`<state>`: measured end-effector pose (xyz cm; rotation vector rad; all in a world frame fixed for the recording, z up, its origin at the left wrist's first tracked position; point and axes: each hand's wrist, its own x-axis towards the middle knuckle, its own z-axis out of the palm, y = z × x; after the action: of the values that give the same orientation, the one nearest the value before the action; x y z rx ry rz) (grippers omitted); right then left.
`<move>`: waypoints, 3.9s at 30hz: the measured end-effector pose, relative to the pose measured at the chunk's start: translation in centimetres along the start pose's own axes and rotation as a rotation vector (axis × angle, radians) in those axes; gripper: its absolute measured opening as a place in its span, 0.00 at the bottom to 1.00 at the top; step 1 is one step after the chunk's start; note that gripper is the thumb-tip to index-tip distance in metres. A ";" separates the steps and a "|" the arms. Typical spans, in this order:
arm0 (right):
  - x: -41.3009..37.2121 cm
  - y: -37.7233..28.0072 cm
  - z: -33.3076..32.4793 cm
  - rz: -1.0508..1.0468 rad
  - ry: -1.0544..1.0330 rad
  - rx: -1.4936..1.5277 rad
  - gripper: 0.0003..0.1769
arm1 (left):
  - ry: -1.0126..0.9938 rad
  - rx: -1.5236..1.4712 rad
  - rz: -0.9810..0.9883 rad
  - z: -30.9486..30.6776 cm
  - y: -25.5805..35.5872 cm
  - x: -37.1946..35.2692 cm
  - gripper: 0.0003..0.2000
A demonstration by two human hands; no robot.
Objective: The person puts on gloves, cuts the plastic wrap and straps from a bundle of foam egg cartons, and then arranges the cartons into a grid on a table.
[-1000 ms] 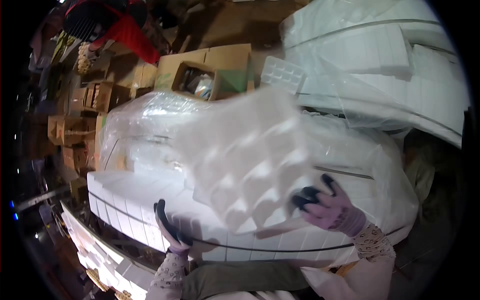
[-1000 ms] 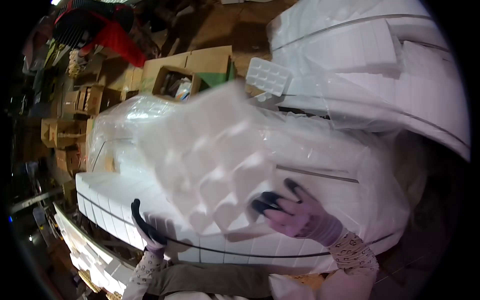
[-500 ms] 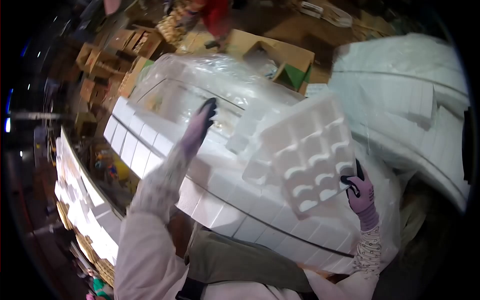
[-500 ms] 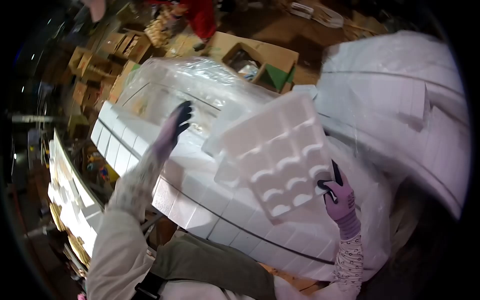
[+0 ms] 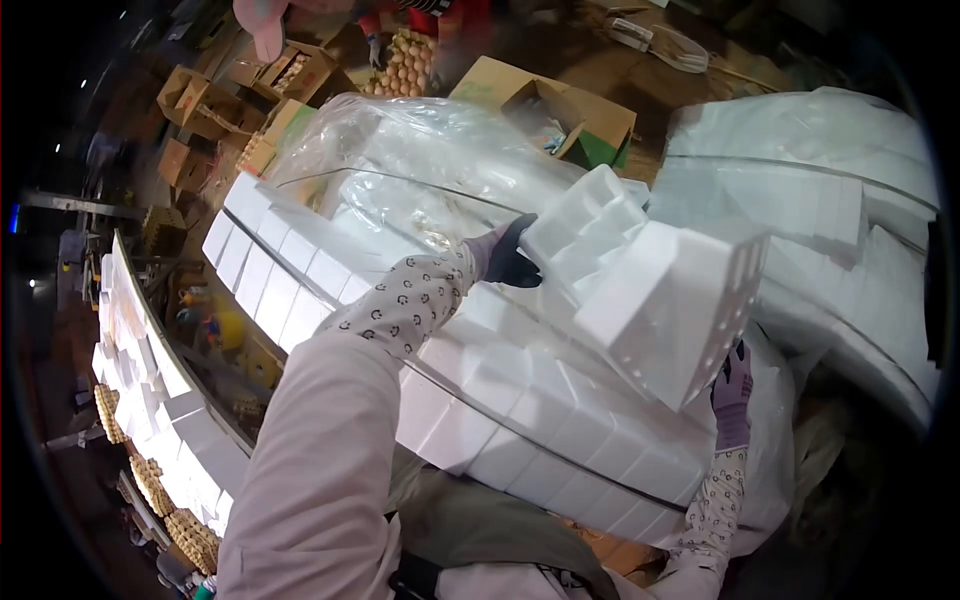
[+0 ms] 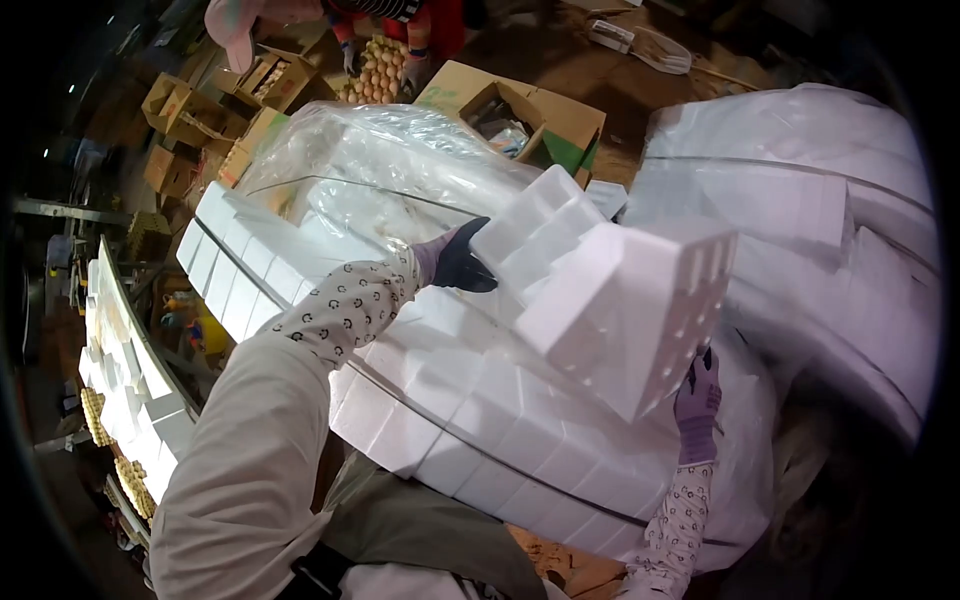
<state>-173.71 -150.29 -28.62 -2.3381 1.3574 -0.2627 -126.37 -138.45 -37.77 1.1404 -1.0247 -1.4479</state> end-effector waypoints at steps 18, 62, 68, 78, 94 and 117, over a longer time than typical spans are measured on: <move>-1.3 -1.0 -5.9 -0.120 0.243 0.036 0.20 | -0.154 -1.093 -0.155 6.5 4.6 3.7 0.29; -0.4 -123.5 39.7 -1.626 -0.818 0.196 0.11 | 1.941 -0.009 0.634 -28.8 11.8 -92.5 0.23; -2.9 -139.5 50.4 -1.579 -0.909 0.213 0.13 | 1.954 -0.495 1.052 -39.0 10.6 -98.2 0.22; -12.6 -169.3 70.3 -1.337 -1.547 0.129 0.17 | 1.624 -1.200 1.749 -57.5 9.6 -116.0 0.24; -29.5 -169.6 98.2 -1.753 -1.515 0.106 0.35 | 3.028 -0.618 0.549 -63.5 6.7 -113.0 0.23; -57.0 -137.0 75.3 -2.213 -1.793 -0.060 0.35 | 3.657 -0.063 -0.285 -10.1 5.1 -108.0 0.27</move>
<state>-67.85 -22.01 -31.85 -1.5329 -1.9245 0.9775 -107.91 -33.02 -19.26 -1.7777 -2.3573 -2.1093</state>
